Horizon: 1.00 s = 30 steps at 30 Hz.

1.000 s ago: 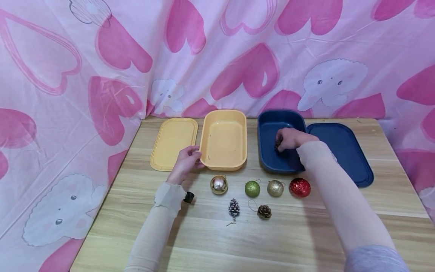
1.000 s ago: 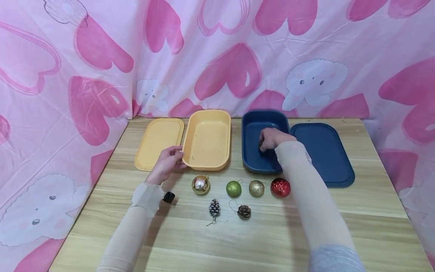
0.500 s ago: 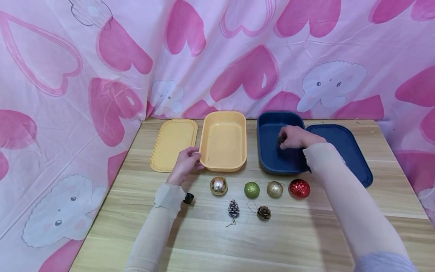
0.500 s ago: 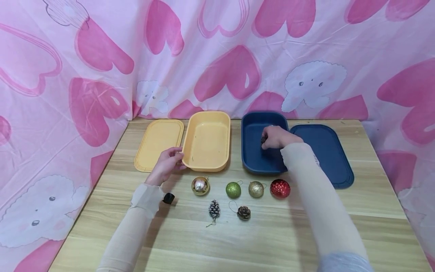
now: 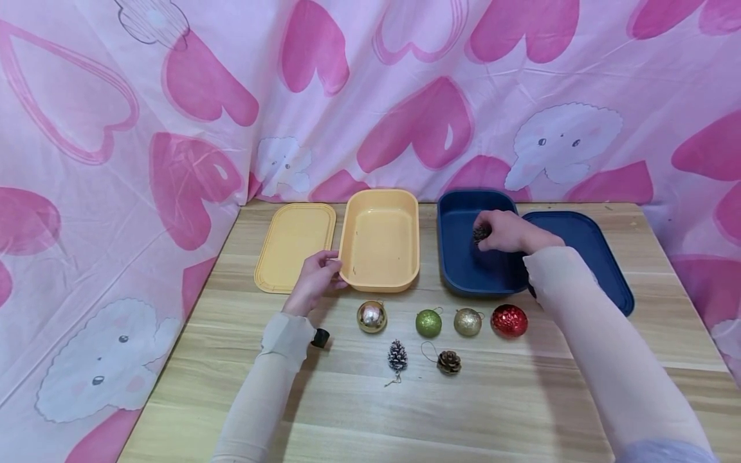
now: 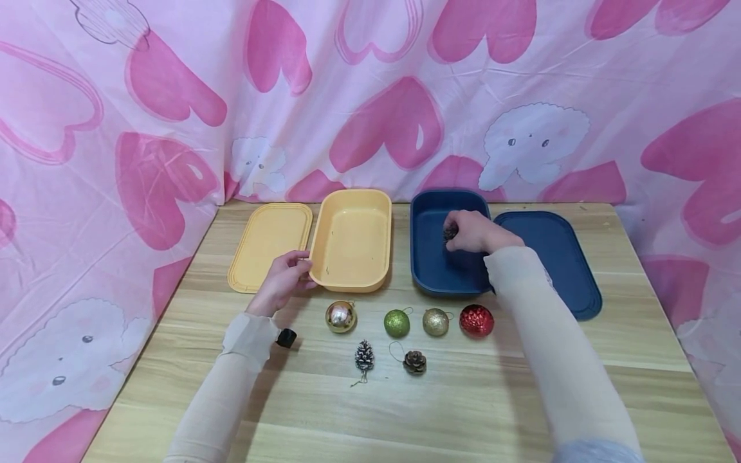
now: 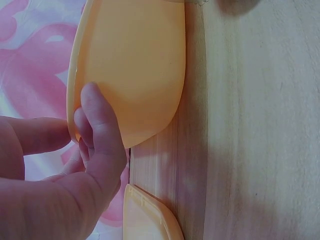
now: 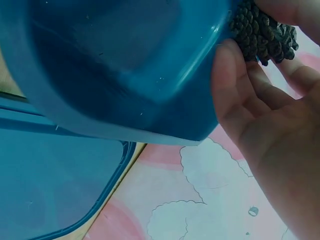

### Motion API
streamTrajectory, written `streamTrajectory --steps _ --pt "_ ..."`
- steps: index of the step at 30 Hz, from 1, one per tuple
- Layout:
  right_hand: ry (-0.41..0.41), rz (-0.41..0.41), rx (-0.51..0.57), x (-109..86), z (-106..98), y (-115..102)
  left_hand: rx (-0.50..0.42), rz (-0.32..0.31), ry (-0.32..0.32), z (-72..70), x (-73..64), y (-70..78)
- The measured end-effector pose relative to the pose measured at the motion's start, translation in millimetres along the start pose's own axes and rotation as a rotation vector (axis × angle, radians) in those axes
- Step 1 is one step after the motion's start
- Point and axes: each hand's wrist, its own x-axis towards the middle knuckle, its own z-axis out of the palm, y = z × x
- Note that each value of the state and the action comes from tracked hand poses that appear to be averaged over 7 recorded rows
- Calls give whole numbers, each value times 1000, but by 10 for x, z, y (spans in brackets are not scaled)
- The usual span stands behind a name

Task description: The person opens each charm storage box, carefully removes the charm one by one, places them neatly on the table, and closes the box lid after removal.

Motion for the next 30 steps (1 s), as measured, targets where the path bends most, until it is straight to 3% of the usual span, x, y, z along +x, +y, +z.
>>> streamTrajectory --steps 10,17,30 --pt "88 -55 30 -68 10 -17 8 6 -2 0 -20 5" --pt "133 -64 30 -103 2 -43 -13 9 -7 -2 -15 3" --pt "208 -71 125 -195 59 -46 2 -1 2 -2 -10 5"
